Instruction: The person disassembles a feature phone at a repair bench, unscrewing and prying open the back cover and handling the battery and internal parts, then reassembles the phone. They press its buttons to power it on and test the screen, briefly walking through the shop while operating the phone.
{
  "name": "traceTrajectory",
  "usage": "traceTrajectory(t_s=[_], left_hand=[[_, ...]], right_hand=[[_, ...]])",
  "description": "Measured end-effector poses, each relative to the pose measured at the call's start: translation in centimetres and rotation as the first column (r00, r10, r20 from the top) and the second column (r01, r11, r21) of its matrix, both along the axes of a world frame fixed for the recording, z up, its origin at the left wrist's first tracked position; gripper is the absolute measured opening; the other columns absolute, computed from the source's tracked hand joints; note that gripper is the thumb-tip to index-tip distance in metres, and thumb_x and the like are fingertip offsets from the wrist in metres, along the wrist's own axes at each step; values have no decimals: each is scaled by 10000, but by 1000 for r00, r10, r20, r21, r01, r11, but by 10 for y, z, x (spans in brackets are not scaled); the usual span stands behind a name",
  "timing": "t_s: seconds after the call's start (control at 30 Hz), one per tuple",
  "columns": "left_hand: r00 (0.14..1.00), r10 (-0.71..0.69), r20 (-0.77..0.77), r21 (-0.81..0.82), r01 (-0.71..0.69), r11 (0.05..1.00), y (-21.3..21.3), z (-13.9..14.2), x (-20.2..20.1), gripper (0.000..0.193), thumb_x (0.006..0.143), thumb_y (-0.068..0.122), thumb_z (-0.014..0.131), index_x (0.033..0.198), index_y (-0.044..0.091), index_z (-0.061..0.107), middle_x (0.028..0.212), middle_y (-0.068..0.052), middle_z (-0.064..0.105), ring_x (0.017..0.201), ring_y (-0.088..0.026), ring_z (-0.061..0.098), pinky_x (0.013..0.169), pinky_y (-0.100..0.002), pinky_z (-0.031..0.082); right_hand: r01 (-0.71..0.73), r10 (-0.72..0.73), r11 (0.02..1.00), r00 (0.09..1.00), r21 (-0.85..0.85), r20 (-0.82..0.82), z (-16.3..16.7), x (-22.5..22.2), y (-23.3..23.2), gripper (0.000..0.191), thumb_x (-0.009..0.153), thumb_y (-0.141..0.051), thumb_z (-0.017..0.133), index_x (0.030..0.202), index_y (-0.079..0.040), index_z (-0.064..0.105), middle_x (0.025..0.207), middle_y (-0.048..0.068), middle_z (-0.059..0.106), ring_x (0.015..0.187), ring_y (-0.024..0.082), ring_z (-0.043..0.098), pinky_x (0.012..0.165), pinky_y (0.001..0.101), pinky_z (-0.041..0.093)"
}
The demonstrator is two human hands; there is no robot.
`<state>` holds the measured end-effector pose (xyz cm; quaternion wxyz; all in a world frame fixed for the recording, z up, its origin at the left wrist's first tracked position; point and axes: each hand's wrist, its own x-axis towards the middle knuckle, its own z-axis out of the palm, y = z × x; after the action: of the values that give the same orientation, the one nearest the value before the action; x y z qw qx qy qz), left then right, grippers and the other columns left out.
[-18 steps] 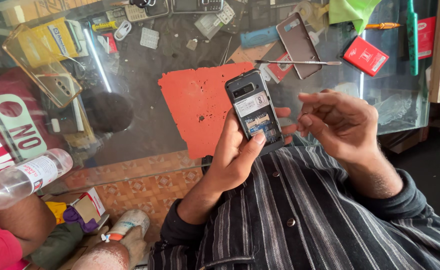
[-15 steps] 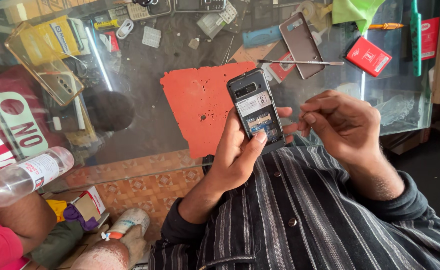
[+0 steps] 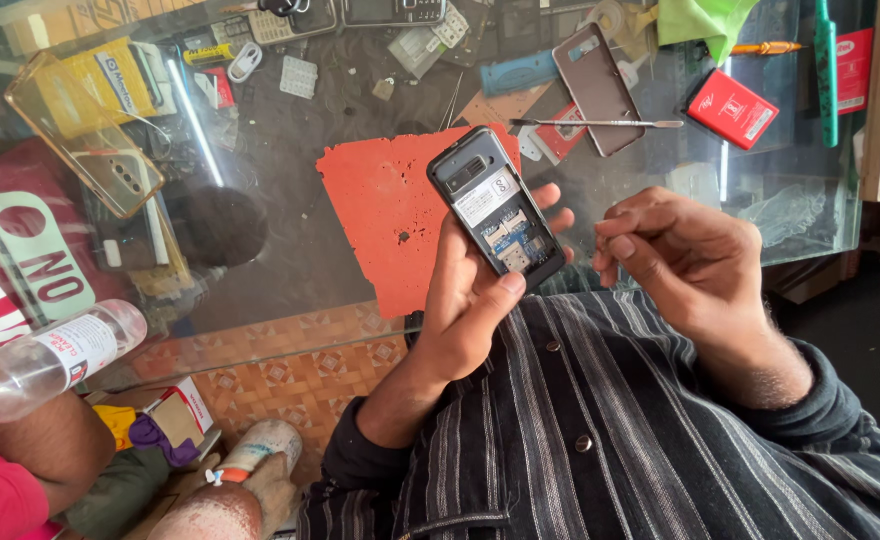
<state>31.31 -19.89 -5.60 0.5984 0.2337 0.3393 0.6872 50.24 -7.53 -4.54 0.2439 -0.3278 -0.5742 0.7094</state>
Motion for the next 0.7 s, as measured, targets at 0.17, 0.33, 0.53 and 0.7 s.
traceTrajectory(t_s=[0.17, 0.33, 0.53, 0.7], left_hand=[[996, -4, -90, 48, 8, 999, -23, 20, -28, 752, 1047, -96, 467, 1675, 56, 82, 1657, -204, 303, 1566, -342, 351, 1266, -457, 414], [999, -31, -22, 41, 32, 999, -141, 16, -116, 800, 1036, -73, 612, 1661, 69, 134, 1600, -126, 345, 1598, -344, 311, 1292, -448, 387], [988, 98, -118, 215, -71, 974, -303, 1, -371, 663, 996, -39, 784, 1473, 157, 367, 1394, -58, 437, 1534, -356, 344, 1258, -456, 362], [973, 150, -175, 269, -100, 958, -340, 26, -590, 645, 957, 25, 800, 1380, 200, 345, 1586, -141, 368, 1569, -371, 315, 1339, -519, 323]], right_hand=[[-13, 3, 994, 996, -112, -87, 22, -31, -21, 82, 1024, 106, 575, 1095, 77, 604, 1125, 159, 636, 935, 183, 681, 808, 312, 604], [-47, 27, 988, 990, -146, -137, 30, -117, -132, 29, 1082, 65, 587, 1056, 69, 597, 1045, 158, 630, 866, 161, 644, 807, 297, 560], [-1, -11, 994, 994, -113, -106, 41, -381, -302, 86, 1029, 90, 611, 1103, 96, 655, 1095, 179, 657, 946, 211, 708, 770, 329, 624], [-62, 56, 997, 992, -52, -113, 83, -602, -338, 197, 984, 120, 600, 1166, 108, 673, 1151, 203, 669, 1008, 229, 737, 817, 339, 651]])
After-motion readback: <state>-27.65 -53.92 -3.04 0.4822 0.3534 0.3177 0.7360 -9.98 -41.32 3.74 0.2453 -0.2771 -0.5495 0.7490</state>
